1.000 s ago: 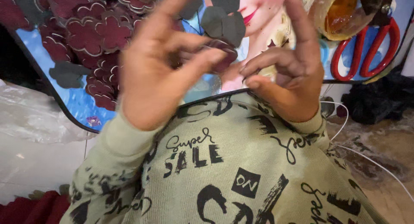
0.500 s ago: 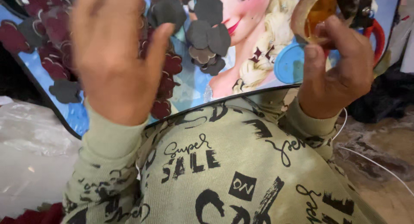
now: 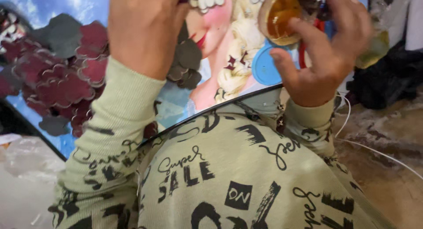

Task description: The person sits on the floor with a decorated board on their lap, picks up flower-shaped fabric cutouts one at a time, dips or presses them into a bowl of glue, and presses matching cutout pairs together. Glued pieces are set back on the board among a large pile of cutouts, with scissors resting nearby.

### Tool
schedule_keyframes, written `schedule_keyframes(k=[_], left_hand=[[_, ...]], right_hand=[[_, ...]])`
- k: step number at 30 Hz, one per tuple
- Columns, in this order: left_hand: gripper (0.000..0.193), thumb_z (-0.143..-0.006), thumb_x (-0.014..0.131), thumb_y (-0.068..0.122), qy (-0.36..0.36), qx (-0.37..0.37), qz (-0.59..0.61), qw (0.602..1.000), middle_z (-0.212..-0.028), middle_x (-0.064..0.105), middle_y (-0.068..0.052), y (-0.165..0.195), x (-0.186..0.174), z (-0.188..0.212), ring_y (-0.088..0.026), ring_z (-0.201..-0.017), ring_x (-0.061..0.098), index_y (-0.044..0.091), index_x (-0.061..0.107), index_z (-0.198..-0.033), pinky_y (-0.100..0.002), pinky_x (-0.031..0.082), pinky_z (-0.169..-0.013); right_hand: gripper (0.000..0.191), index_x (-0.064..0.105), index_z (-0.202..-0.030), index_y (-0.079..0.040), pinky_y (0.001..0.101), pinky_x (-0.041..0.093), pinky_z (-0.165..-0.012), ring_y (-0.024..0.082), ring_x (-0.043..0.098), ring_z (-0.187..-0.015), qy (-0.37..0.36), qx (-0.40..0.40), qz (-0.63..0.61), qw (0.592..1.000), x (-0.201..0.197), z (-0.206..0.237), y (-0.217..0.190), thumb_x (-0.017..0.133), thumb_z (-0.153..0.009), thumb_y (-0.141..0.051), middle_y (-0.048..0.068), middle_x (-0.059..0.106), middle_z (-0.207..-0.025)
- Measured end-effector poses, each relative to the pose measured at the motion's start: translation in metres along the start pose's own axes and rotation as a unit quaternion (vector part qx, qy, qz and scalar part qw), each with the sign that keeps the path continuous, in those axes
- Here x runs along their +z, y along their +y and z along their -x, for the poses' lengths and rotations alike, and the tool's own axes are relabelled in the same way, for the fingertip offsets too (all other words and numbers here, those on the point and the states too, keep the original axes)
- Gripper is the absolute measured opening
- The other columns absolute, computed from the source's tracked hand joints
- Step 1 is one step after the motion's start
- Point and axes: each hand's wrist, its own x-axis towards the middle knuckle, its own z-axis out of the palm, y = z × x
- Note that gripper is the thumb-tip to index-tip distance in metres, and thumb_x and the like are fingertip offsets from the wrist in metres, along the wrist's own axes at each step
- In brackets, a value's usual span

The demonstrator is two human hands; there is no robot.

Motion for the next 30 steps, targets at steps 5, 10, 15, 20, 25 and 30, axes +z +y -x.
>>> schedule_keyframes(k=[5, 10, 15, 20, 25, 30], left_hand=[[0.014, -0.097, 0.073, 0.002, 0.005, 0.005, 0.049, 0.999, -0.109, 0.066, -0.012, 0.002, -0.016, 0.008, -0.033, -0.107, 0.059, 0.004, 0.067, -0.11, -0.045, 0.048, -0.095], [0.015, -0.108, 0.064, -0.004, 0.017, -0.055, 0.103, 0.993, -0.122, 0.067, -0.012, 0.012, -0.035, 0.024, -0.03, -0.11, 0.065, 0.001, 0.065, -0.123, -0.038, 0.052, -0.097], [0.012, -0.112, 0.063, -0.003, 0.008, -0.12, 0.155, 0.981, -0.113, 0.068, -0.013, 0.02, -0.043, 0.031, -0.027, -0.1, 0.069, 0.0, 0.066, -0.123, -0.034, 0.055, -0.089], [0.008, -0.112, 0.068, -0.002, -0.008, -0.135, 0.178, 0.975, -0.112, 0.07, -0.014, 0.034, -0.051, 0.031, -0.027, -0.101, 0.07, -0.001, 0.067, -0.12, -0.034, 0.055, -0.089], [0.011, -0.113, 0.065, -0.002, -0.007, -0.193, 0.251, 0.948, -0.114, 0.073, -0.01, 0.049, -0.061, 0.03, -0.017, -0.101, 0.073, -0.001, 0.068, -0.123, -0.027, 0.057, -0.09], [0.022, -0.111, 0.061, 0.004, -0.003, -0.355, 0.482, 0.801, -0.113, 0.074, -0.005, 0.057, -0.054, 0.037, -0.007, -0.1, 0.069, 0.0, 0.065, -0.133, -0.023, 0.058, -0.091]], right_hand=[[0.057, 0.081, -0.116, 0.002, 0.0583, 0.034, -0.117, 0.048, 0.038, -0.138, -0.042, 0.039, -0.006, 0.998, 0.001, -0.005, -0.01, 0.079, -0.093, -0.05, 0.029, 0.051, -0.146], [0.059, 0.081, -0.121, 0.002, 0.0585, 0.032, -0.118, 0.05, 0.035, -0.141, -0.065, 0.04, -0.009, 0.997, 0.005, -0.006, -0.008, 0.076, -0.096, -0.051, 0.031, 0.048, -0.149], [0.063, 0.081, -0.125, 0.002, 0.0588, 0.033, -0.119, 0.05, 0.032, -0.142, -0.064, 0.029, 0.004, 0.997, 0.013, -0.006, -0.002, 0.074, -0.1, -0.055, 0.031, 0.046, -0.15], [0.064, 0.081, -0.124, 0.001, 0.0583, 0.033, -0.12, 0.051, 0.031, -0.142, -0.065, 0.028, 0.003, 0.997, 0.018, -0.004, 0.002, 0.071, -0.101, -0.057, 0.032, 0.045, -0.151], [0.066, 0.083, -0.114, 0.003, 0.0593, 0.033, -0.119, 0.048, 0.036, -0.14, -0.003, 0.043, -0.013, 0.999, 0.006, 0.004, -0.003, 0.068, -0.095, -0.058, 0.03, 0.049, -0.147], [0.063, 0.083, -0.103, 0.002, 0.0584, 0.033, -0.119, 0.048, 0.038, -0.142, -0.001, 0.04, -0.031, 0.999, 0.002, 0.006, -0.011, 0.066, -0.096, -0.058, 0.031, 0.049, -0.148]])
